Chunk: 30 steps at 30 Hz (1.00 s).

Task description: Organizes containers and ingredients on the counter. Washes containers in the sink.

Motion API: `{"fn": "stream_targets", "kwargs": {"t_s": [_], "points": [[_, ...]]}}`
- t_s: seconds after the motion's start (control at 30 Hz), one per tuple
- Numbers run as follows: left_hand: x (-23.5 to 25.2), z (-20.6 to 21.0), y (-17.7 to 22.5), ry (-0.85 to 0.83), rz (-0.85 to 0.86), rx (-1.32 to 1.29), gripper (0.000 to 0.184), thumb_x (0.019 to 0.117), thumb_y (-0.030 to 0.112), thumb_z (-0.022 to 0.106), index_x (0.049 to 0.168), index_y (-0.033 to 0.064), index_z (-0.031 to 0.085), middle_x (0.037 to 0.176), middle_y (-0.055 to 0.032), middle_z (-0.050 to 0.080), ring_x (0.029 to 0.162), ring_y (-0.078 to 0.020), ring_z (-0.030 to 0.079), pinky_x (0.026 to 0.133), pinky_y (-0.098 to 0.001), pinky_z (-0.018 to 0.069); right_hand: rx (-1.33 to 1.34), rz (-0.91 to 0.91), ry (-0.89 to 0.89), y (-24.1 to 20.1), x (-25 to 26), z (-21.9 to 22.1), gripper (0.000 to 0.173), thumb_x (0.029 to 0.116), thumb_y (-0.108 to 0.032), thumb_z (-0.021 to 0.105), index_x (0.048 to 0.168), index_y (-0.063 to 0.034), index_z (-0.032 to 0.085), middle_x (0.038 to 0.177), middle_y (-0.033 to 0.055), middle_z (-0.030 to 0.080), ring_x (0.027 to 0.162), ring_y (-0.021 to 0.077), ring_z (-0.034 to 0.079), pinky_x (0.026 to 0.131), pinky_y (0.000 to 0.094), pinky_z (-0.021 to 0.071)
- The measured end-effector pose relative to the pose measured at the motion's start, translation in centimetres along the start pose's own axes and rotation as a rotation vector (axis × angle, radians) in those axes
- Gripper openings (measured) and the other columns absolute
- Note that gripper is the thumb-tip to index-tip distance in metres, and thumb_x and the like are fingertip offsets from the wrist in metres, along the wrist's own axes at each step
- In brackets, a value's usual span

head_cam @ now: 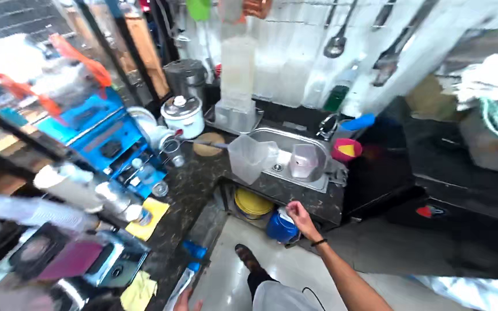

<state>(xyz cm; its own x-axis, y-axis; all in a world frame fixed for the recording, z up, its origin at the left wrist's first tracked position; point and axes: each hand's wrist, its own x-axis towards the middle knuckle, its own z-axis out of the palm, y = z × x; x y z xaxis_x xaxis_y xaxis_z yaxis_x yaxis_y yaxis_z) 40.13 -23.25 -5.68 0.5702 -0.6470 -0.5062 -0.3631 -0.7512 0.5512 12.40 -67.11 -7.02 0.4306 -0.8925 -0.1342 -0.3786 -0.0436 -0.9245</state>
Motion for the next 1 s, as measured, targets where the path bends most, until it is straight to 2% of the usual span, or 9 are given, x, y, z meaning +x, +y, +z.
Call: {"fn": "stream_targets", "kwargs": {"t_s": [0.07, 0.13, 0.2, 0.27, 0.37, 0.53, 0.7, 0.87, 1.0], "points": [[7.1, -1.0, 8.2, 0.003, 0.227, -0.311, 0.058, 0.0983, 0.025, 0.066, 0.146, -0.0015, 0.048, 0.139, -0.0228, 0.059, 0.127, -0.0314, 0.061, 0.107, -0.0485, 0.0505, -0.106, -0.126, 0.108, -1.6, 4.7, 0.1, 0.059, 0.0894, -0.022, 0.074, 0.138, 0.003, 0.052, 0.129, 0.0208, 0.063, 0.118, 0.027, 0.064, 0.099, 0.0419, 0.0547], [14.2, -1.5, 15.9, 0.022, 0.448, -0.455, 0.061, 0.095, 0.012, 0.063, 0.15, -0.0009, 0.041, 0.146, -0.0192, 0.054, 0.132, -0.0277, 0.056, 0.109, -0.0451, 0.0494, -0.127, -0.195, 0.189, -3.3, 9.5, 2.1, 0.104, 0.0717, -0.039, 0.09, 0.152, 0.0027, 0.038, 0.143, 0.0216, 0.055, 0.133, 0.0305, 0.054, 0.11, 0.0463, 0.0479], [21.9, -1.7, 21.6, 0.114, 0.604, -0.494, 0.071, 0.0897, 0.005, 0.059, 0.155, -0.0015, 0.032, 0.154, -0.0192, 0.045, 0.139, -0.0286, 0.048, 0.112, -0.0457, 0.0462, -0.106, -0.2, 0.249, -4.5, 14.4, 5.5, 0.143, 0.0507, -0.05, 0.098, 0.159, 0.004, 0.021, 0.157, 0.0254, 0.041, 0.145, 0.0375, 0.042, 0.117, 0.054, 0.0403], [29.4, -2.4, 26.1, 0.193, 0.602, -0.6, 0.076, 0.0884, 0.001, 0.056, 0.157, -0.0015, 0.024, 0.157, -0.0203, 0.04, 0.142, -0.0283, 0.045, 0.112, -0.0447, 0.0461, -0.048, -0.163, 0.275, -5.7, 18.7, 8.5, 0.159, 0.0395, -0.053, 0.099, 0.161, 0.0031, 0.014, 0.163, 0.0276, 0.029, 0.147, 0.043, 0.036, 0.118, 0.059, 0.0361], [37.1, -4.1, 30.7, 0.175, 0.511, -0.65, 0.078, 0.09, -0.001, 0.05, 0.16, 0.0014, 0.016, 0.163, -0.0181, 0.032, 0.146, -0.0255, 0.04, 0.112, -0.0428, 0.0449, 0.026, -0.144, 0.251, -6.2, 22.0, 10.4, 0.151, 0.0427, -0.049, 0.099, 0.159, 0.0053, 0.019, 0.153, 0.0289, 0.044, 0.14, 0.0364, 0.048, 0.116, 0.0476, 0.0437], [44.9, -5.4, 43.1, 0.118, 0.645, -0.529, 0.048, 0.0981, 0.006, 0.045, 0.143, -0.0099, 0.042, 0.142, -0.0232, 0.053, 0.129, -0.0242, 0.055, 0.107, -0.0384, 0.0487, 0.082, -0.01, 0.245, -6.9, 20.8, -0.1, 0.143, 0.0515, -0.045, 0.098, 0.159, 0.0035, 0.017, 0.148, 0.0212, 0.051, 0.134, 0.0267, 0.055, 0.109, 0.0431, 0.0514], [52.3, 10.4, 59.6, -0.504, 0.679, -0.123, 0.038, 0.1054, 0.014, 0.047, 0.138, -0.0031, 0.055, 0.131, -0.0187, 0.065, 0.115, -0.0252, 0.067, 0.101, -0.0423, 0.0548, 0.123, 0.313, 0.386, -5.9, 17.0, -10.2, 0.143, 0.0534, -0.042, 0.098, 0.162, -0.0024, 0.013, 0.147, 0.02, 0.053, 0.13, 0.0241, 0.059, 0.106, 0.0431, 0.0535], [54.4, 22.8, 66.1, -0.448, 0.496, 0.362, 0.09, 0.0943, 0.039, 0.069, 0.162, 0.0042, 0.02, 0.152, -0.0336, 0.041, 0.129, -0.0505, 0.054, 0.105, -0.063, 0.0467, 0.084, 0.402, 0.644, -6.2, 12.8, -12.7, 0.145, 0.0516, -0.037, 0.098, 0.159, 0.005, 0.011, 0.143, 0.0239, 0.054, 0.127, 0.0268, 0.06, 0.105, 0.0418, 0.053], [57.3, 24.5, 68.2, -0.456, 0.794, 0.432, 0.04, 0.1026, 0.023, 0.057, 0.137, 0.0018, 0.061, 0.129, -0.0284, 0.064, 0.123, -0.0457, 0.06, 0.105, -0.0626, 0.0465, 0.145, 0.443, 0.845, -5.6, 11.3, -11.9, 0.144, 0.0514, -0.031, 0.1, 0.159, 0.0053, 0.011, 0.144, 0.0231, 0.053, 0.131, 0.0244, 0.057, 0.109, 0.0388, 0.051]]}}
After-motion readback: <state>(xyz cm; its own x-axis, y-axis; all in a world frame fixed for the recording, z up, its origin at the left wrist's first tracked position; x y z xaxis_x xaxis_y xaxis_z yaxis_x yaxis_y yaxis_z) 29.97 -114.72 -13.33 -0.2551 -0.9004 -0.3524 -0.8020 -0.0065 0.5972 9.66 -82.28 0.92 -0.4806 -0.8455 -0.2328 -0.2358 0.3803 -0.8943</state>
